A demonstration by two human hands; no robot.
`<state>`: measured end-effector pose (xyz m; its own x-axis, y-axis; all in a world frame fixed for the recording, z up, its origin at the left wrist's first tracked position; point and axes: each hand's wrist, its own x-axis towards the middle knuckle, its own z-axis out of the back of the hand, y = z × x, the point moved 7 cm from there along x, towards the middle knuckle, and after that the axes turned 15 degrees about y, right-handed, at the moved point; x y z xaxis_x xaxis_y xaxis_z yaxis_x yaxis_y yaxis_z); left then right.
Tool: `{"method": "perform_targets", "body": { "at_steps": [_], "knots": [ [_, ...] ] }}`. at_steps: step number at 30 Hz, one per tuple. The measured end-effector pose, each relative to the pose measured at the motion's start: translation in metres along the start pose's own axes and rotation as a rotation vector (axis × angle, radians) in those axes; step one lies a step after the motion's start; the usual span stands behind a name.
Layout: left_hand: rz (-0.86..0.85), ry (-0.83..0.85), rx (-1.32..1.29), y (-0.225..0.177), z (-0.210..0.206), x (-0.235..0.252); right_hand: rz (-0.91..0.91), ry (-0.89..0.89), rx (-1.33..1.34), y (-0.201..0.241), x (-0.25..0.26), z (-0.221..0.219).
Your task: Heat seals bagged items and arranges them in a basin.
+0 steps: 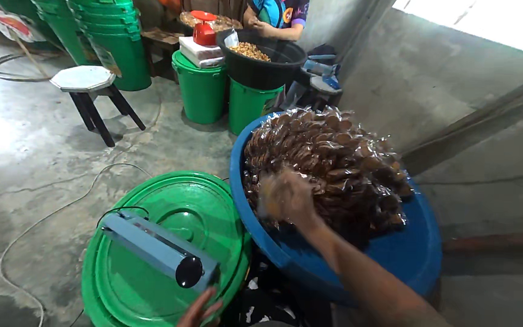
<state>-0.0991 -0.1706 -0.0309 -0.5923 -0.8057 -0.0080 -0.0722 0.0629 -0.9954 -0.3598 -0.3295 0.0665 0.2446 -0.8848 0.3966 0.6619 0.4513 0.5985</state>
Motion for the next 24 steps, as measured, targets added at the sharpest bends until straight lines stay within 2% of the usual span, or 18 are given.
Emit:
{"method": "perform_targets", "body": {
  "at_steps": [1,3,4,6,9,13,16,18,20,22,24],
  "knots": [
    [0.008,0.019,-0.101,0.009,-0.009,0.009,-0.024,0.154,0.177,0.019,-0.018,-0.026],
    [0.061,-0.025,-0.248,0.031,-0.018,0.020,-0.182,0.540,0.485,0.045,-0.055,-0.087],
    [0.099,-0.083,-0.308,0.039,-0.018,0.021,-0.266,0.705,0.595,0.051,-0.071,-0.116],
    [0.193,-0.298,-0.384,0.052,-0.010,0.015,-0.356,0.881,0.644,0.055,-0.087,-0.157],
    [0.259,-0.576,-0.286,0.070,0.020,0.001,-0.369,0.959,0.388,0.056,-0.066,-0.185],
    [0.255,-0.795,-0.142,0.071,0.064,0.001,-0.207,0.956,0.119,0.060,-0.030,-0.231],
    [0.213,-0.858,-0.187,0.070,0.089,0.003,-0.248,0.972,0.040,0.055,0.000,-0.250],
    [0.186,-0.887,-0.196,0.063,0.107,0.002,-0.284,0.983,0.186,0.065,0.025,-0.237],
    [0.193,-0.916,-0.186,0.061,0.126,-0.001,-0.178,1.140,0.305,0.092,0.032,-0.218],
    [0.227,-0.927,-0.170,0.062,0.142,-0.002,-0.011,1.343,0.132,0.120,0.014,-0.210],
    [0.276,-0.910,-0.131,0.061,0.154,-0.002,-0.003,1.414,-0.148,0.128,-0.011,-0.218]
  ]
}}
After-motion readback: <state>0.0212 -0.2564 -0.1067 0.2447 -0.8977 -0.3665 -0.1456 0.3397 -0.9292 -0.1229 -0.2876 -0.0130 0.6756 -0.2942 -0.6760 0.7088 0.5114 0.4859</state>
